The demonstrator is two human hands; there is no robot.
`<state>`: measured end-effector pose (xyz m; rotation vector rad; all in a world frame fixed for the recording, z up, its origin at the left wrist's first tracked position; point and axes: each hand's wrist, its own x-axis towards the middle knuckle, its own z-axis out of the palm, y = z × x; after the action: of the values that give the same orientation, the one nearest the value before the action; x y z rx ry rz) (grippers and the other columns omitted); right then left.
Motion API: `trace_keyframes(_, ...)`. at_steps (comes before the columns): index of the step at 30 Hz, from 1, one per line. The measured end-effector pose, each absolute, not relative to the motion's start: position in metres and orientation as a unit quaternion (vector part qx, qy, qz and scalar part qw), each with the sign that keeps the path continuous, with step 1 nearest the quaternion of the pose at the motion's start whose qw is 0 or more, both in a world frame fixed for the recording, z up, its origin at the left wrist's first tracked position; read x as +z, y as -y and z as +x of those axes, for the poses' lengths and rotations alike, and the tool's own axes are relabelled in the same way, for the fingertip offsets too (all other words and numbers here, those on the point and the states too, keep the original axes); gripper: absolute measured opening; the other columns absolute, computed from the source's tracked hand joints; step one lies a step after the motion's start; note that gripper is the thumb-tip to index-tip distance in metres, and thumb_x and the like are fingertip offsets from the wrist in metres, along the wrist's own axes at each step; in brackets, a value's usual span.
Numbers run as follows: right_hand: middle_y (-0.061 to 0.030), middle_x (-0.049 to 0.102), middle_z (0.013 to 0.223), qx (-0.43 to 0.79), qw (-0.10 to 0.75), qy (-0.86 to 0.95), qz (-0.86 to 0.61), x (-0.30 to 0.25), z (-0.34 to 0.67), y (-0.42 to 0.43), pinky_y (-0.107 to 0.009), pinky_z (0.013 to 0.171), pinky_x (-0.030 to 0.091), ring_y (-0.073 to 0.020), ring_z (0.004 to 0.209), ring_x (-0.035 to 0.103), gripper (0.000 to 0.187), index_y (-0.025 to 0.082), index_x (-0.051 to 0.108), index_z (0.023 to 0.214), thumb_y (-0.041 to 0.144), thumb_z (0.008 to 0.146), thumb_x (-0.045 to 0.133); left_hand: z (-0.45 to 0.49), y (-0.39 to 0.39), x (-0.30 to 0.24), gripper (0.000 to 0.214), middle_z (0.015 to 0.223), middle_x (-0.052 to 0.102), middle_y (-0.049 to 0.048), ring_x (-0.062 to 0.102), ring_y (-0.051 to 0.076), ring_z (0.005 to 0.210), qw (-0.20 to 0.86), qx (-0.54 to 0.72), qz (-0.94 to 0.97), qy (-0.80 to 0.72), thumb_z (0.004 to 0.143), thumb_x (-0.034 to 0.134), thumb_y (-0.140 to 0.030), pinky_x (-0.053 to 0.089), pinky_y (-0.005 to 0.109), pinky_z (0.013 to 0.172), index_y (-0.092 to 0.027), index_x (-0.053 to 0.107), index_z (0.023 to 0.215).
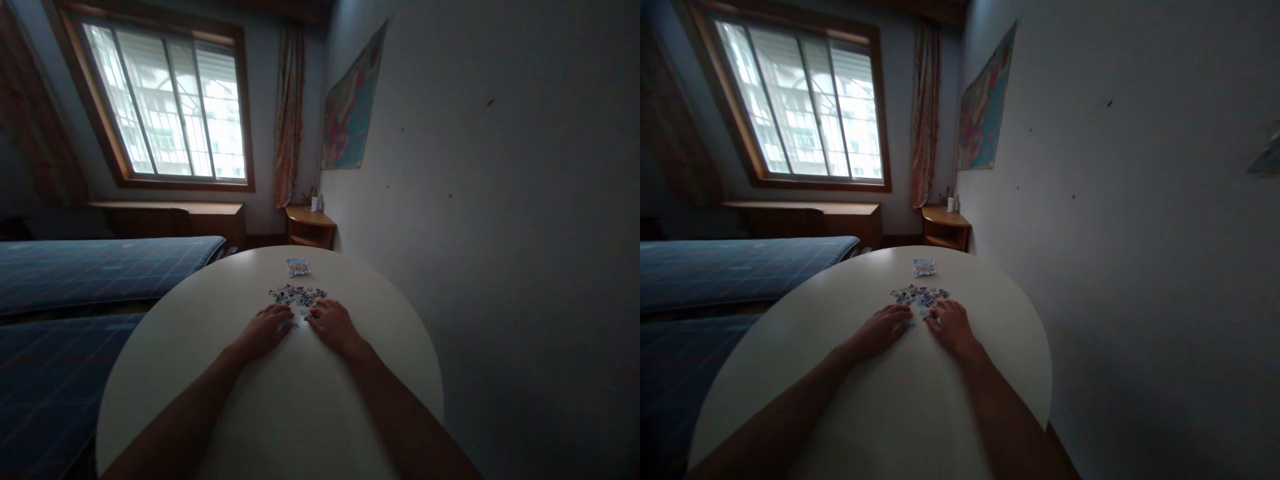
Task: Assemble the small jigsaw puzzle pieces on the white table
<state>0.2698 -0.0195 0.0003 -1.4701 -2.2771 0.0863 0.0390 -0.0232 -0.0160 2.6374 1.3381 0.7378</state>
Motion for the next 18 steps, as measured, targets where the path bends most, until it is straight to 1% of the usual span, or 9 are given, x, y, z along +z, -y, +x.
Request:
trace_keyframes(6,-0.0096,0.057,0.134,0.039,0.224,0.832,-0.505,0.0,0.261,0.024,-0.043,0.113,0.026,-0.0252,0.129,0.045,0.043,0.022,0.063,0.126,0.043,0.088,0.059,0.039,0.025,-0.014,0.031,0.132,0.058,0.0085,0.049,0.026,0.125,0.03,0.24,0.85,-0.468,0.094,0.051,-0.034,0.04,0.043,0.107,-0.021,0.062,0.121)
trace_keyframes(9,-0.009,0.057,0.134,0.043,0.227,0.839,-0.493,0.0,0.259,0.026,-0.045,0.114,0.023,-0.0251,0.128,0.046,0.042,0.025,0.063,0.125,0.043,0.088,0.06,0.041,0.026,-0.015,0.035,0.137,0.055,0.0088,0.045,0.026,0.129,0.03,0.244,0.856,-0.454,0.094,0.052,-0.033,0.038,0.044,0.108,-0.022,0.058,0.126)
trace_keyframes(11,-0.0085,0.057,0.134,0.046,0.232,0.842,-0.485,0.0,0.259,0.026,-0.046,0.114,0.023,-0.0248,0.128,0.046,0.039,0.027,0.063,0.124,0.043,0.088,0.06,0.043,0.027,-0.015,0.034,0.138,0.054,0.0079,0.045,0.026,0.13,0.034,0.248,0.865,-0.435,0.093,0.053,-0.033,0.038,0.044,0.109,-0.024,0.059,0.126)
trace_keyframes(13,-0.0085,0.057,0.134,0.047,0.239,0.843,-0.479,-0.001,0.26,0.025,-0.046,0.114,0.024,-0.0247,0.128,0.046,0.036,0.027,0.065,0.121,0.042,0.088,0.06,0.045,0.028,-0.013,0.029,0.134,0.056,0.0066,0.047,0.025,0.127,0.039,0.25,0.87,-0.422,0.093,0.054,-0.032,0.039,0.043,0.108,-0.025,0.062,0.12)
trace_keyframes(16,-0.009,0.058,0.132,0.052,0.25,0.842,-0.475,-0.003,0.259,0.023,-0.047,0.113,0.024,-0.0251,0.128,0.046,0.031,0.026,0.068,0.114,0.039,0.086,0.063,0.046,0.029,-0.008,0.018,0.126,0.061,0.0062,0.053,0.024,0.119,0.042,0.255,0.869,-0.422,0.09,0.058,-0.029,0.042,0.04,0.104,-0.023,0.066,0.106)
trace_keyframes(18,-0.0097,0.058,0.132,0.06,0.256,0.842,-0.472,-0.004,0.259,0.022,-0.047,0.113,0.024,-0.0251,0.128,0.046,0.029,0.024,0.069,0.112,0.036,0.085,0.065,0.044,0.029,-0.005,0.012,0.121,0.063,0.0062,0.054,0.023,0.116,0.046,0.259,0.866,-0.425,0.089,0.059,-0.025,0.043,0.038,0.102,-0.022,0.067,0.097)
